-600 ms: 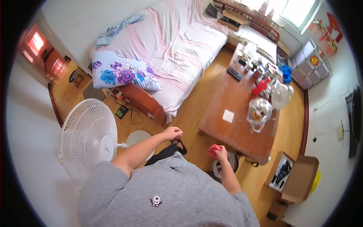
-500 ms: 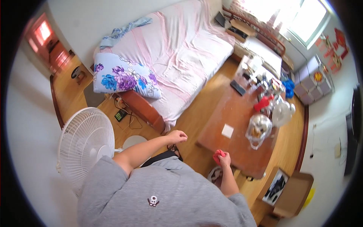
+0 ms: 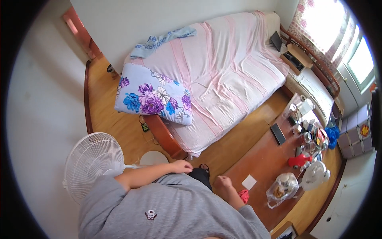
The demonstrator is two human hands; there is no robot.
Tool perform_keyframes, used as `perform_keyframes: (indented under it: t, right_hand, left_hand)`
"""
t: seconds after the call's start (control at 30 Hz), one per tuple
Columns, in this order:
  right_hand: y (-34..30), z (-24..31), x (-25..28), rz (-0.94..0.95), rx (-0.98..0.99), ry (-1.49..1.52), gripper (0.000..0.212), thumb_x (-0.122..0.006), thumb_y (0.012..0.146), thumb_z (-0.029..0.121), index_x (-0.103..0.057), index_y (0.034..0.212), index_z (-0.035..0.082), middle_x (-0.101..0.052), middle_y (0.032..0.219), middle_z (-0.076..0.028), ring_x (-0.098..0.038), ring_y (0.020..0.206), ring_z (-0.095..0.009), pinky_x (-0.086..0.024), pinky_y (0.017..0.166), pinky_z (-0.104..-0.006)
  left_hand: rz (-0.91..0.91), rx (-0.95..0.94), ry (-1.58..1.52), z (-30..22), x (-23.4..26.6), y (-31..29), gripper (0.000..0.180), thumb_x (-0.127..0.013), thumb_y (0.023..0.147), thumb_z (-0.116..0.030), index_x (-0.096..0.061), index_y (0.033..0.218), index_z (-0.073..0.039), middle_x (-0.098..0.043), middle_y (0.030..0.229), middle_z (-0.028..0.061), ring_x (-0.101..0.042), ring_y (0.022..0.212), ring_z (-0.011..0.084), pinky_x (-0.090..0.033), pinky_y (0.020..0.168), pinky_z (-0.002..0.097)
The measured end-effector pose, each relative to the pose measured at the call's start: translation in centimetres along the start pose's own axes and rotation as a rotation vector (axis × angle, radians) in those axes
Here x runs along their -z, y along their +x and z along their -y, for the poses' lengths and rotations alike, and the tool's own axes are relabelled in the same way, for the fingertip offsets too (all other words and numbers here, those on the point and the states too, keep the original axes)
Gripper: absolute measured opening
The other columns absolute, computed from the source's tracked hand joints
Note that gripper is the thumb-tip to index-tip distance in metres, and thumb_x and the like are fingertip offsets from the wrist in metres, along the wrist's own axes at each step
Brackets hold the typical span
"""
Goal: Making a bed by smoothing the sheets, arranging pillows, and folding a small towel.
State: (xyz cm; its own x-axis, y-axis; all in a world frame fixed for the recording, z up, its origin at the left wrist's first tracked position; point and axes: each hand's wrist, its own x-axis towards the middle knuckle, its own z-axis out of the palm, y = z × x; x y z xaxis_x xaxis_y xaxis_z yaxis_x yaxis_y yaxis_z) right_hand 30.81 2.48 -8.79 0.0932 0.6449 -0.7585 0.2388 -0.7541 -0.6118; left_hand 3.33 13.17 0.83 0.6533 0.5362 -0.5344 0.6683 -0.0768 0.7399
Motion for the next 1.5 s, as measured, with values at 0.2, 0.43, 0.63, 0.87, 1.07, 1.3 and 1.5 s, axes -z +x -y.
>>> perform_keyframes:
  t: [0.2,0.43,0.63,0.87,1.07,1.3,1.5]
  right_hand:
    - [9.0,-5.2,-4.9,0.658,0.036,0.131,0.075,-0.039,0.074,0.059,-0.031,0.124,0.004,-0.039,0.123,-0.014,-0.038,0.111,-0.024,-0.029,0.092,-0.0347]
    - [9.0,4.0,-1.0,0.895,-0.573,-0.171,0.087,-0.037,0.062,0.074,-0.037,0.122,0.011,-0.036,0.124,-0.013,-0.034,0.113,-0.031,-0.032,0.087,-0.0474]
    - [10.6,12.6,-0.3,0.949,-0.467,-0.949,0.055,-0.043,0.071,0.052,-0.05,0.108,0.012,-0.049,0.11,-0.015,-0.053,0.088,-0.031,-0.045,0.065,-0.0449]
    - [5.9,26.2,-1.9,0.853,-0.197,-1.362,0.035,-0.049,0.069,0.033,-0.059,0.093,0.008,-0.058,0.091,-0.014,-0.058,0.072,-0.026,-0.047,0.058,-0.0386]
    - [8.1,32.7,-0.9,0.958,0.084,-1.975,0.027,-0.045,0.075,0.019,-0.059,0.096,0.009,-0.059,0.094,-0.012,-0.059,0.075,-0.023,-0.046,0.063,-0.0369]
    - [16.7,39.9,10.5,1.086,0.593,-1.385,0.029,-0.049,0.075,0.024,-0.056,0.099,0.009,-0.059,0.092,-0.009,-0.054,0.089,-0.024,-0.042,0.076,-0.0337]
    - [28.4,58.3,18.2,0.774,0.985,-1.642,0.028,-0.051,0.073,0.027,-0.056,0.097,0.013,-0.058,0.093,-0.009,-0.054,0.087,-0.025,-0.041,0.076,-0.0353]
  left_hand:
    - [0.176,0.413,-0.134,7.7,0.3,-5.2,0.038,-0.052,0.077,-0.039,-0.059,0.096,-0.007,-0.059,0.095,0.0059,-0.055,0.087,0.018,-0.041,0.077,0.0279]
    - [0.107,0.61,-0.469,-0.7,5.1,-7.8,0.039,-0.05,0.078,-0.039,-0.059,0.096,-0.005,-0.06,0.094,0.005,-0.054,0.088,0.017,-0.04,0.078,0.0265]
    - [-0.18,0.432,-0.638,2.8,6.2,-5.8,0.04,-0.048,0.081,-0.038,-0.058,0.096,-0.003,-0.059,0.092,0.0045,-0.054,0.087,0.0157,-0.04,0.077,0.0253]
    - [-0.84,0.228,-1.2,2.8,10.8,-4.8,0.027,-0.045,0.084,-0.027,-0.053,0.098,-0.005,-0.058,0.091,0.0043,-0.054,0.079,0.0107,-0.041,0.071,0.0239]
    - [-0.939,0.286,-1.293,3.4,12.1,-2.4,0.022,-0.048,0.083,-0.022,-0.053,0.096,-0.005,-0.059,0.089,0.0047,-0.056,0.077,0.0104,-0.043,0.067,0.0216]
    - [-1.19,0.25,-1.15,2.1,19.5,1.4,0.019,-0.049,0.082,-0.014,-0.052,0.095,-0.001,-0.058,0.087,0.0072,-0.056,0.075,0.0126,-0.044,0.067,0.0233]
    - [-0.954,0.375,-0.762,-0.1,22.7,10.3,0.019,-0.053,0.076,-0.014,-0.055,0.09,0.0,-0.06,0.08,0.0061,-0.056,0.068,0.0139,-0.044,0.065,0.0243]
